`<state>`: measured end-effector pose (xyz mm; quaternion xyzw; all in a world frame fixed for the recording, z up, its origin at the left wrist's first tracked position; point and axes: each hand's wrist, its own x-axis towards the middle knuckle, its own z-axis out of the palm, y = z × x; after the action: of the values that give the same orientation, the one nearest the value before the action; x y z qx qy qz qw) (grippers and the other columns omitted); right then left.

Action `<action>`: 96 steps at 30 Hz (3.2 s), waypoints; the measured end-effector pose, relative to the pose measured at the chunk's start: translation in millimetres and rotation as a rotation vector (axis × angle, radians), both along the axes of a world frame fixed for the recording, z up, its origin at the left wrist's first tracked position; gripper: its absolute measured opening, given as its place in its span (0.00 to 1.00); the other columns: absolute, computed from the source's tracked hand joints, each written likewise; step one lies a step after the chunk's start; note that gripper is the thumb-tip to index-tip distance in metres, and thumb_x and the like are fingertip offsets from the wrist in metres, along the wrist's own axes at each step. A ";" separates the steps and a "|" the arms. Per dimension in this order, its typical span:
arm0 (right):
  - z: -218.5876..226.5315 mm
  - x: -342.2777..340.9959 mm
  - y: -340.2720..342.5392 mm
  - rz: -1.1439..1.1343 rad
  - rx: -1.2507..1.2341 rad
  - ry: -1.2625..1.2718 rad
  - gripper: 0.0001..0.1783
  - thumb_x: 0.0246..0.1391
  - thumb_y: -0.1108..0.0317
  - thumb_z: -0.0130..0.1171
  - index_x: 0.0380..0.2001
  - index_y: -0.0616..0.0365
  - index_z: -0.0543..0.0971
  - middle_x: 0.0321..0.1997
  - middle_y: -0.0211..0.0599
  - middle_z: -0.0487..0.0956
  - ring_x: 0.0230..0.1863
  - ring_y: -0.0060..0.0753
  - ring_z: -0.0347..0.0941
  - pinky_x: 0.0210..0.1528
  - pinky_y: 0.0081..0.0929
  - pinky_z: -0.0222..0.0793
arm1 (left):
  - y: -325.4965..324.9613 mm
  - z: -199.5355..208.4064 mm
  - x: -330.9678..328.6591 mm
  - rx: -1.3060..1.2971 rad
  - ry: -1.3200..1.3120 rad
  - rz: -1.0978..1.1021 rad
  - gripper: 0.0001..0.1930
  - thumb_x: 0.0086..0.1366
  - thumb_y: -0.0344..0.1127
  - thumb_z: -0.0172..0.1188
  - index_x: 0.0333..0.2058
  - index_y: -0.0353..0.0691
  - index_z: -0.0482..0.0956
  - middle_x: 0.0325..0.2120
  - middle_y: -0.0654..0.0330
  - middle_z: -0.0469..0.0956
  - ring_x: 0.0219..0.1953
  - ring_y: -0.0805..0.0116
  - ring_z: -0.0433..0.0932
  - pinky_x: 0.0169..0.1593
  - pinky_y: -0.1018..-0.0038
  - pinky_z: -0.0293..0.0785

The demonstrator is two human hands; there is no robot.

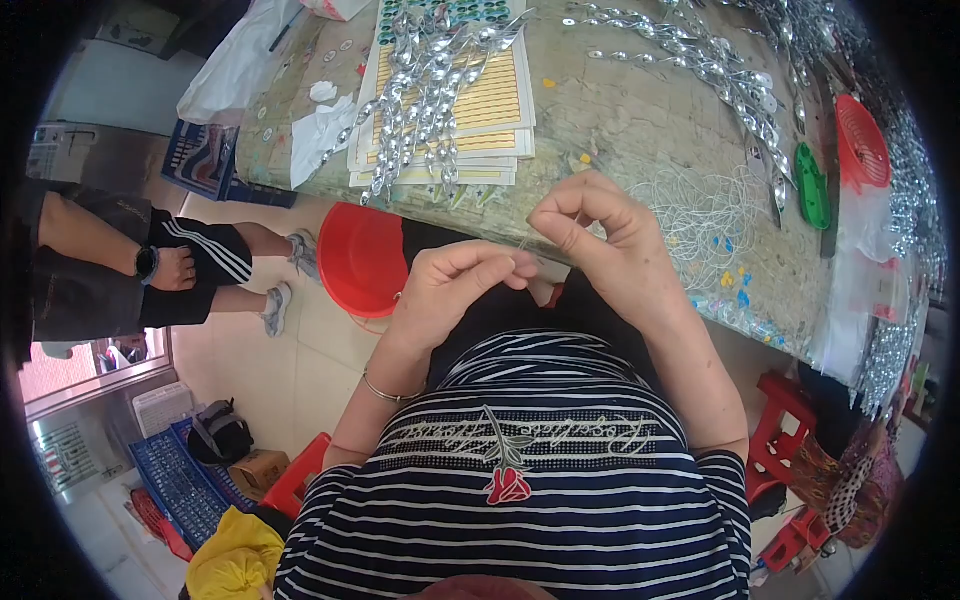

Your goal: Manually assemble small silver and black components onto decorative strips at a factory workbench.

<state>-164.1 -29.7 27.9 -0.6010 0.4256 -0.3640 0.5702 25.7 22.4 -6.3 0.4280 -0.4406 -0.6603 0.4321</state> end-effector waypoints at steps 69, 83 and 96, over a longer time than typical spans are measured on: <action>-11.0 7.1 0.6 0.018 0.079 -0.115 0.06 0.59 0.70 0.54 0.34 0.60 0.78 0.38 0.30 0.70 0.43 0.22 0.66 0.47 0.21 0.62 | -4.9 -4.9 -14.4 -0.010 0.085 0.270 0.02 0.62 0.27 0.59 0.31 0.36 0.79 0.24 0.68 0.76 0.27 0.85 0.71 0.30 0.87 0.66; -9.1 5.3 8.8 -0.025 -0.614 0.391 0.07 0.46 0.77 0.62 0.32 0.60 0.79 0.31 0.37 0.72 0.34 0.33 0.70 0.37 0.24 0.66 | -5.3 -14.7 -14.0 -0.186 -0.113 0.282 0.02 0.61 0.26 0.59 0.32 0.34 0.78 0.27 0.65 0.76 0.29 0.82 0.73 0.34 0.84 0.70; -15.0 8.6 8.9 -0.029 -0.734 0.469 0.06 0.41 0.72 0.64 0.27 0.55 0.79 0.27 0.33 0.73 0.31 0.39 0.71 0.35 0.34 0.63 | -4.8 -23.7 -10.1 -0.308 -0.241 0.226 0.03 0.63 0.26 0.57 0.35 0.34 0.77 0.30 0.64 0.75 0.29 0.82 0.71 0.34 0.85 0.69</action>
<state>-155.5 -20.8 13.0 -0.8243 0.3944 -0.3526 0.2015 15.6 17.6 -30.0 0.4794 -0.5337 -0.4767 0.5080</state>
